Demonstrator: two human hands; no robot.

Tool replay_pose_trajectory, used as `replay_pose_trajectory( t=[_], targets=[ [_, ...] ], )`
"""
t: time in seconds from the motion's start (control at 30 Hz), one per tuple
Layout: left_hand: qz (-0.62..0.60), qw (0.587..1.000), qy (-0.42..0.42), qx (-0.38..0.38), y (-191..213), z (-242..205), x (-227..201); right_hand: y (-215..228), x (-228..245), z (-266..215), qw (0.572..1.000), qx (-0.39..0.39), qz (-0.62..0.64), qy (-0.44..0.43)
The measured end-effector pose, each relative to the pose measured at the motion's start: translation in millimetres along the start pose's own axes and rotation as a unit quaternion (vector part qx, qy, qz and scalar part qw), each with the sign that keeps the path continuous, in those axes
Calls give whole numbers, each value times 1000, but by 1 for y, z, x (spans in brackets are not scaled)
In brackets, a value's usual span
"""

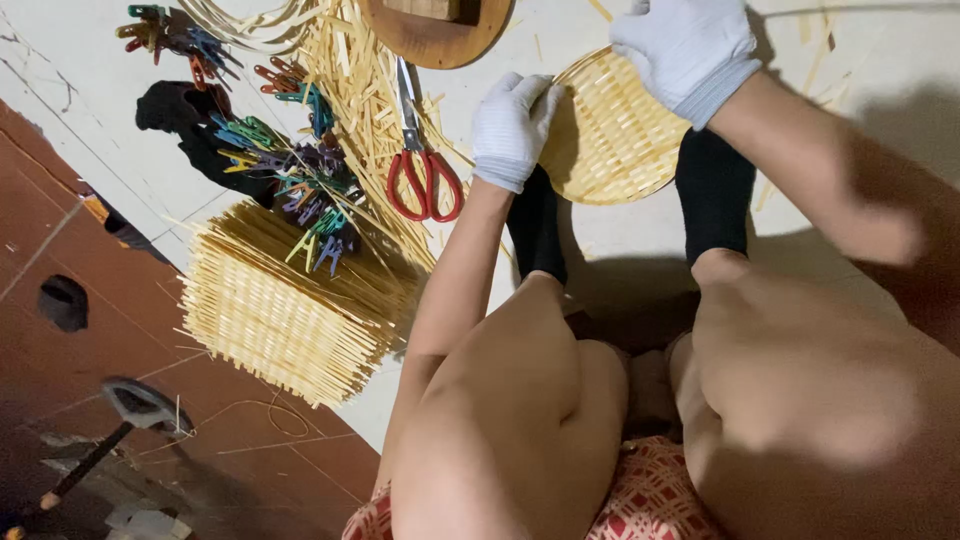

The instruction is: Weaving and trimming bamboo strips around a mold to create a small basket.

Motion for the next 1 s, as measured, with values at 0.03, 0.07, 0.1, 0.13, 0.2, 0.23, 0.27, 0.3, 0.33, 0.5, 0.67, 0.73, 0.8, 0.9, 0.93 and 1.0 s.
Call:
replay_pose_trajectory(
  t=[0.03,0.07,0.1,0.13,0.2,0.23,0.27,0.3,0.33,0.5,0.67,0.73,0.8,0.9,0.93,1.0],
  targets=[
    [0,1000,0,-1,-4,-1,4,3,4,-1,1000,0,-1,1],
    [17,1000,-4,-1,-8,-2,8,4,7,-2,1000,13,-19,-13],
    [34,999,-7,0,-13,-3,12,5,10,-3,999,27,-37,-27],
    [34,999,-7,0,-14,-4,13,0,9,-6,999,28,-38,-27],
    [75,995,-61,-38,-13,-5,6,-7,5,-14,997,11,-67,-29],
    [74,995,-61,-38,-14,-6,7,-14,3,-15,997,11,-67,-29],
    [76,994,-68,-43,-15,-6,7,-19,2,-16,997,0,-71,-27],
    [79,993,-74,-48,-15,-8,7,-25,2,-17,997,-10,-73,-23],
    [80,993,-73,-47,-16,-9,6,-28,2,-19,997,-10,-72,-23],
    [62,995,-53,-64,-16,-7,2,-35,-5,-22,999,-40,16,-24],
    [77,994,-42,-64,-21,-7,8,-36,-15,-26,996,-30,82,-32],
    [85,994,-42,-59,-13,-15,8,-44,-11,-28,995,-15,101,-17],
    [71,996,-34,-33,-6,-8,5,-27,-8,-27,993,-50,108,-7],
    [38,996,-46,-71,39,-13,7,-28,-12,-27,988,-49,148,-19],
    [43,995,-46,-74,48,-21,31,-28,-12,-24,987,-51,150,-14],
    [71,963,79,-248,82,-47,89,-29,-12,-24,987,-61,149,-20]
  ],
)
Point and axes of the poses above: each hand's wrist, its own z-axis towards the middle knuckle, its own y-axis out of the back of the hand, x = y × z, the point moved 5 cm from there along z, towards the middle knuckle, and after that the axes turned 15 degrees about -y, right-handed, at the moved point
